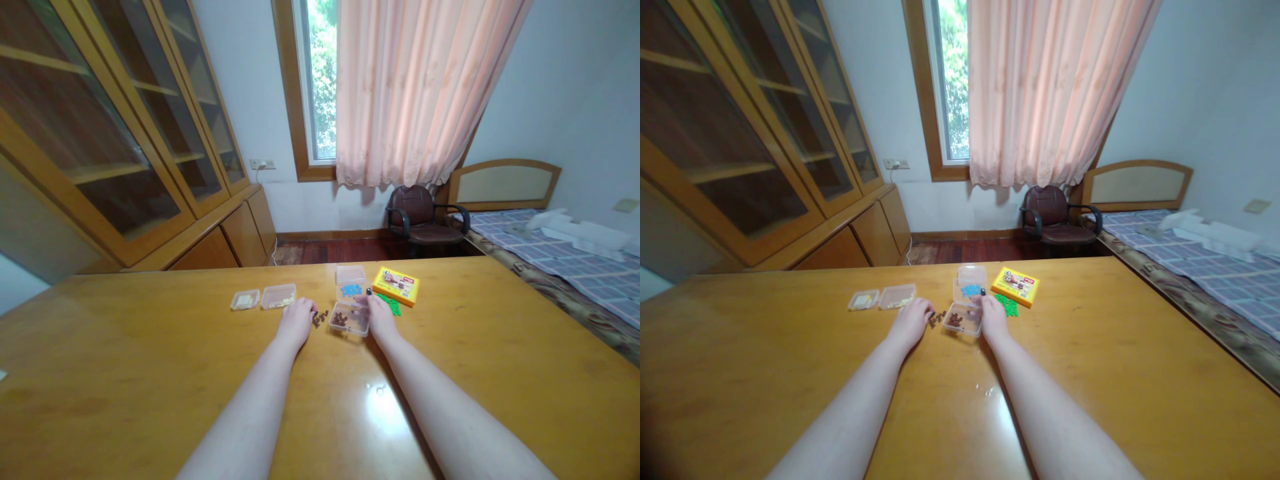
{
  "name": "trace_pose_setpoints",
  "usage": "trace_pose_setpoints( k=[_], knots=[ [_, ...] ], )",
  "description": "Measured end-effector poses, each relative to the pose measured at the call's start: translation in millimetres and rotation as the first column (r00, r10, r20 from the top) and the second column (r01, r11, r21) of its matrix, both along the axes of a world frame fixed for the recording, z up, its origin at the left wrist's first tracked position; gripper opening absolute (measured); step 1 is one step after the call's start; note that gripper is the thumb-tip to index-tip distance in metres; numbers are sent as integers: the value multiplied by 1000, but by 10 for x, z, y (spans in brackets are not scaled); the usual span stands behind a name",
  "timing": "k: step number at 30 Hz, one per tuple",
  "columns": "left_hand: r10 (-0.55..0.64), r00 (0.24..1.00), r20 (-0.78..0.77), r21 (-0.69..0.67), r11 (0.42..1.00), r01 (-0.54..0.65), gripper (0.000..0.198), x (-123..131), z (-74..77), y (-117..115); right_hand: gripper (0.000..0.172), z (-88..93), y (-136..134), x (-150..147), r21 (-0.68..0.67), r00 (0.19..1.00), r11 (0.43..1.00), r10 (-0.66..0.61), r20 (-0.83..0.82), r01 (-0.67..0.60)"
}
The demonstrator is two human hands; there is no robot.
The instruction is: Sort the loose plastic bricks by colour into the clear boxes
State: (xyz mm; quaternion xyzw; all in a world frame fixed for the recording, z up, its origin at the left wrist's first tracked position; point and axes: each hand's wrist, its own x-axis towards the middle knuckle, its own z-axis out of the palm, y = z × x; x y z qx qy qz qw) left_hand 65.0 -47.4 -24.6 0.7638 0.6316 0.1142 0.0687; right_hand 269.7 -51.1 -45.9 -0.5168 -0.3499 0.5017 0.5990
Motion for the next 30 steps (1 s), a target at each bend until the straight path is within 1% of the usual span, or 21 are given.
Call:
trace_pose_setpoints(
  k=[3,5,7,9,11,13,14,15,18,20,24,30],
  knots=[
    [33,999,-5,3,999,-33,11,6,-3,11,26,-24,8,8,-9,1000,1000,14,-3,-14],
    [18,998,59,42,999,-20,13,30,23,-5,26,-28,8,4,2,1000,1000,13,-15,-13],
    [-68,984,164,125,991,48,16,84,69,-56,26,-28,5,-7,15,1000,1000,12,-17,-12],
    [-200,951,234,203,967,153,18,161,114,-134,27,-26,-1,-20,15,1000,1000,14,-9,-14],
    [-310,923,229,227,939,259,19,236,137,-207,28,-21,-8,-28,16,1000,1000,16,-1,-16],
    [-367,908,204,218,921,324,23,276,132,-239,28,-9,-16,-28,32,1000,999,12,3,-12],
    [-362,910,203,213,923,320,24,277,121,-234,28,1,-19,-26,40,1000,999,11,3,-11],
    [-330,920,209,210,934,288,24,264,106,-217,27,14,-22,-23,42,1000,999,8,0,-8],
    [-154,962,227,187,976,112,19,181,60,-128,25,59,-32,-18,16,1000,1000,-8,-12,9],
    [-75,978,194,134,990,50,15,133,32,-79,25,87,-37,-15,-9,1000,1000,-17,2,17],
    [-47,992,117,33,998,44,13,131,-13,-55,26,105,-45,-4,-23,998,1000,-3,68,5],
    [-33,997,70,-2,999,33,14,191,-34,-61,26,46,-23,6,-12,999,1000,20,37,-19]
  ],
)
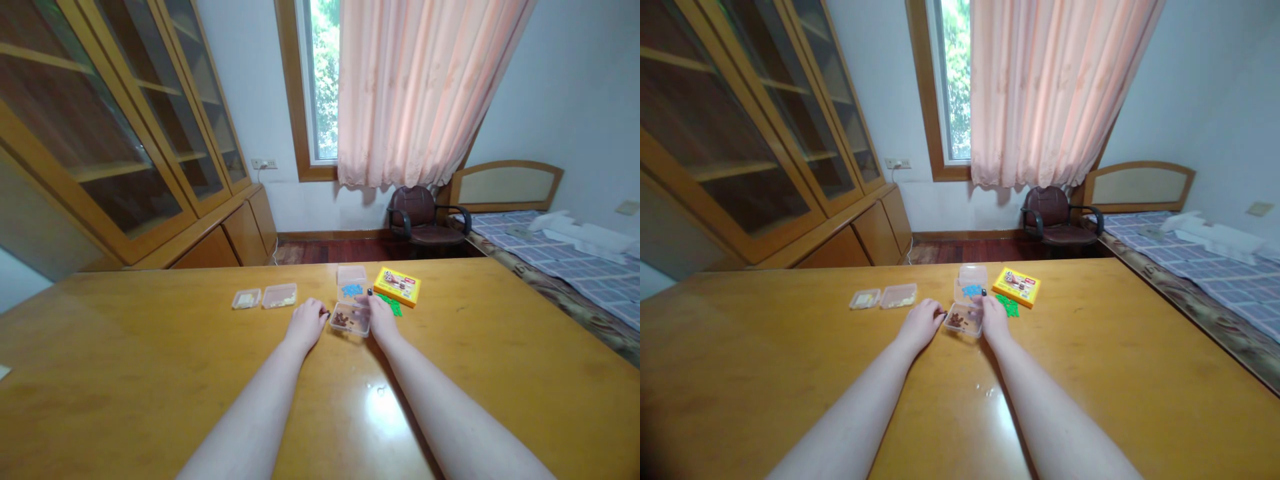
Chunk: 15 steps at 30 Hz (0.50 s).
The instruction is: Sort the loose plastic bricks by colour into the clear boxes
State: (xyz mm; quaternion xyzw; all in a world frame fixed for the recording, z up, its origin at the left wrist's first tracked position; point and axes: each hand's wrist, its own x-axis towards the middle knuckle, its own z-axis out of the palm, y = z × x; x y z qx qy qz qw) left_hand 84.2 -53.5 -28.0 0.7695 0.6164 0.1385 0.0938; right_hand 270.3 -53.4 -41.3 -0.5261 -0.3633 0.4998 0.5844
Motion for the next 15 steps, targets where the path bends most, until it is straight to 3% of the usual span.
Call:
trace_pose_setpoints(
  k=[15],
  knots=[
    [8,998,-55,23,1000,-7,14,-20,45,-20,23,28,-25,-7,9,999,1000,-14,-38,14]
  ],
)
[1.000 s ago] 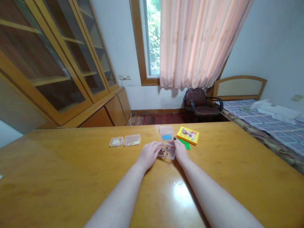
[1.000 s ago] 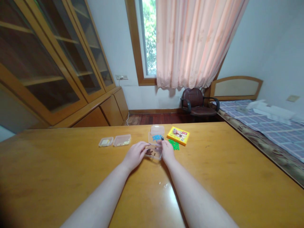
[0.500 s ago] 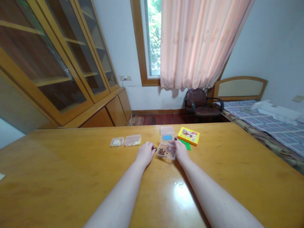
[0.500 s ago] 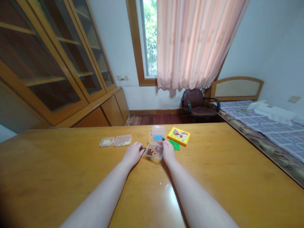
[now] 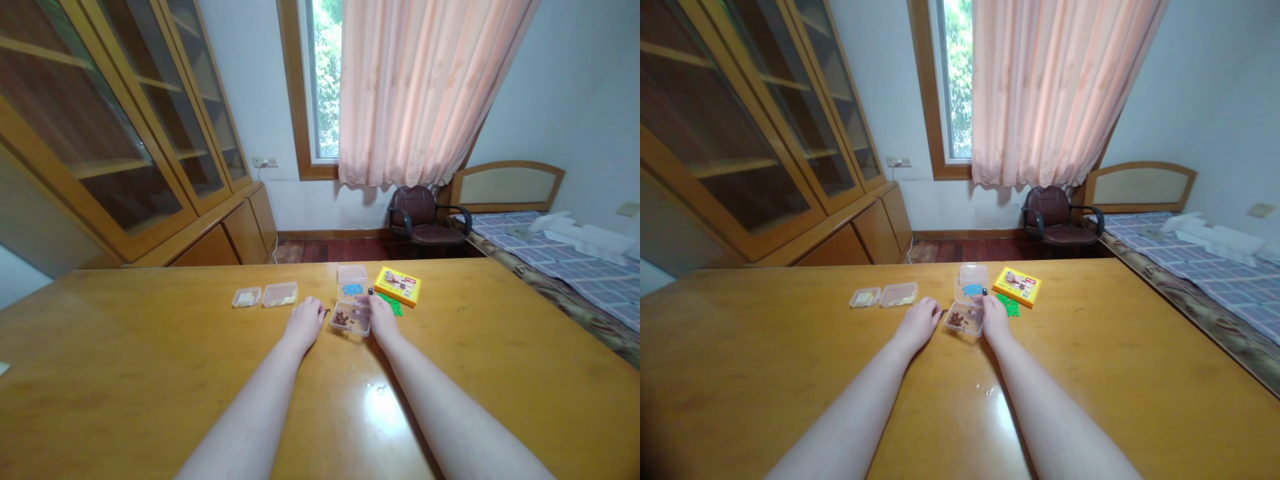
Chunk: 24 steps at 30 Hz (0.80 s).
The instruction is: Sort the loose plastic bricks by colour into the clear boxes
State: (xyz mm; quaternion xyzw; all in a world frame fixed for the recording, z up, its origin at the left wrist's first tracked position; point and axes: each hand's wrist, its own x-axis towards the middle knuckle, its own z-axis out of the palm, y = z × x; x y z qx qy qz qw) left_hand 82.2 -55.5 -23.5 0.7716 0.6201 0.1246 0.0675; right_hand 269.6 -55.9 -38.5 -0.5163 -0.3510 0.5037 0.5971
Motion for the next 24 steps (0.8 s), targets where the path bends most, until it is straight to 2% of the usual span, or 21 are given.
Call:
trace_pose_setpoints(
  k=[4,7,19,22,24],
  knots=[
    [15,1000,19,31,999,-15,13,-15,-10,0,24,10,3,-3,-7,999,1000,-11,40,11],
    [-15,1000,24,3,1000,14,15,-1,-26,4,25,4,9,-3,-6,999,1000,-1,41,1],
    [-2,997,-77,-12,1000,1,16,17,-29,32,25,-69,39,6,11,1000,1000,1,8,-1],
    [13,1000,15,71,997,-14,17,27,1,17,25,-75,40,2,10,1000,1000,4,-3,-4],
    [-39,990,136,183,983,13,20,44,38,-21,24,-72,37,-6,15,1000,1000,5,-21,-5]
  ],
)
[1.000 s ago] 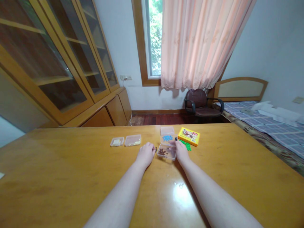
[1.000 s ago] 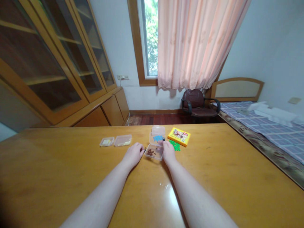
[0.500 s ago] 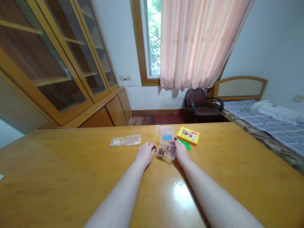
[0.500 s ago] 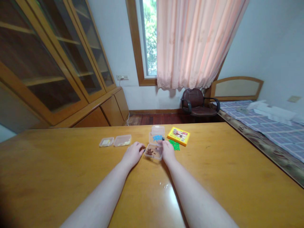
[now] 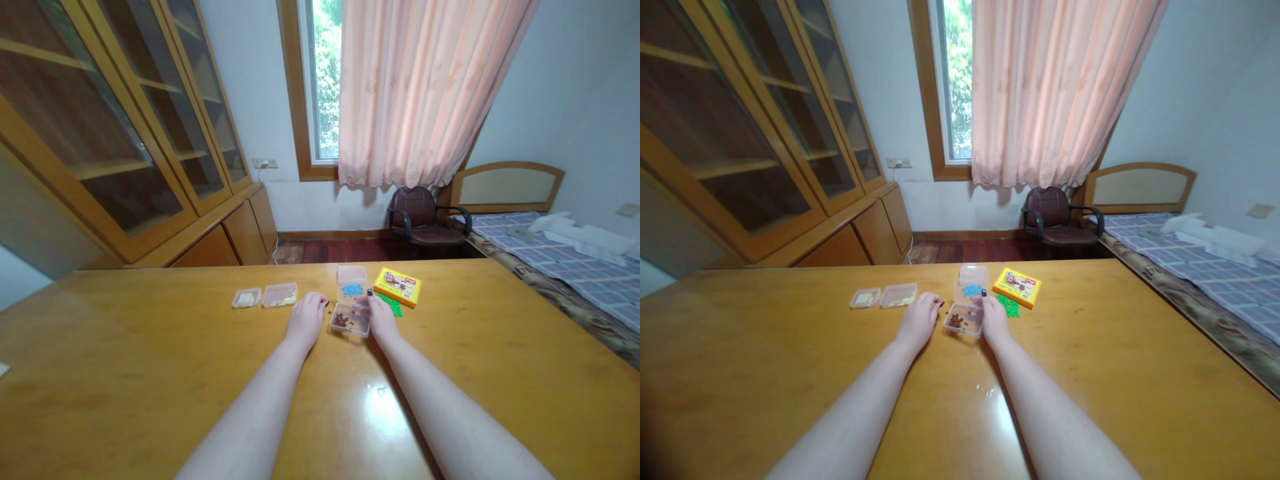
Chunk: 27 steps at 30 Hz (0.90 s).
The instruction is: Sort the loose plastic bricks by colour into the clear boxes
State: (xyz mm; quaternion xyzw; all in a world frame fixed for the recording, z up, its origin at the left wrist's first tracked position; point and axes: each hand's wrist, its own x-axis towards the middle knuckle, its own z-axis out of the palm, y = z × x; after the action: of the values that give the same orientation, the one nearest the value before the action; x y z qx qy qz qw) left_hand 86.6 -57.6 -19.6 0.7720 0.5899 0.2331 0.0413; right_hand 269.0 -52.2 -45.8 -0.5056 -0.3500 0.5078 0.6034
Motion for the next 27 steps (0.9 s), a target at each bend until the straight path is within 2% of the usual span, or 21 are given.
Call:
trace_pose_setpoints(
  k=[3,5,6,9,11,16,27],
  knots=[
    [-213,973,90,109,973,203,22,22,43,-67,23,13,-7,-15,11,999,1000,-3,-35,3],
    [-282,954,107,116,956,269,26,15,45,-83,23,24,-9,-22,14,999,1000,-11,-40,11],
    [-263,957,124,119,961,249,28,2,37,-78,23,29,-9,-22,12,999,1000,-17,-33,17],
    [-98,982,160,102,991,82,28,-60,-6,-22,24,36,-6,-14,-6,1000,1000,-22,1,22],
    [-23,995,100,35,999,19,25,-92,-34,18,24,36,-3,-3,-12,1000,1000,-17,16,17],
    [-65,994,-92,-134,990,52,18,-66,-49,35,25,43,-3,16,-31,999,999,6,38,-5],
    [-61,986,-155,-182,983,32,12,-32,-36,27,27,47,-15,12,-39,997,999,-1,80,4]
  ],
)
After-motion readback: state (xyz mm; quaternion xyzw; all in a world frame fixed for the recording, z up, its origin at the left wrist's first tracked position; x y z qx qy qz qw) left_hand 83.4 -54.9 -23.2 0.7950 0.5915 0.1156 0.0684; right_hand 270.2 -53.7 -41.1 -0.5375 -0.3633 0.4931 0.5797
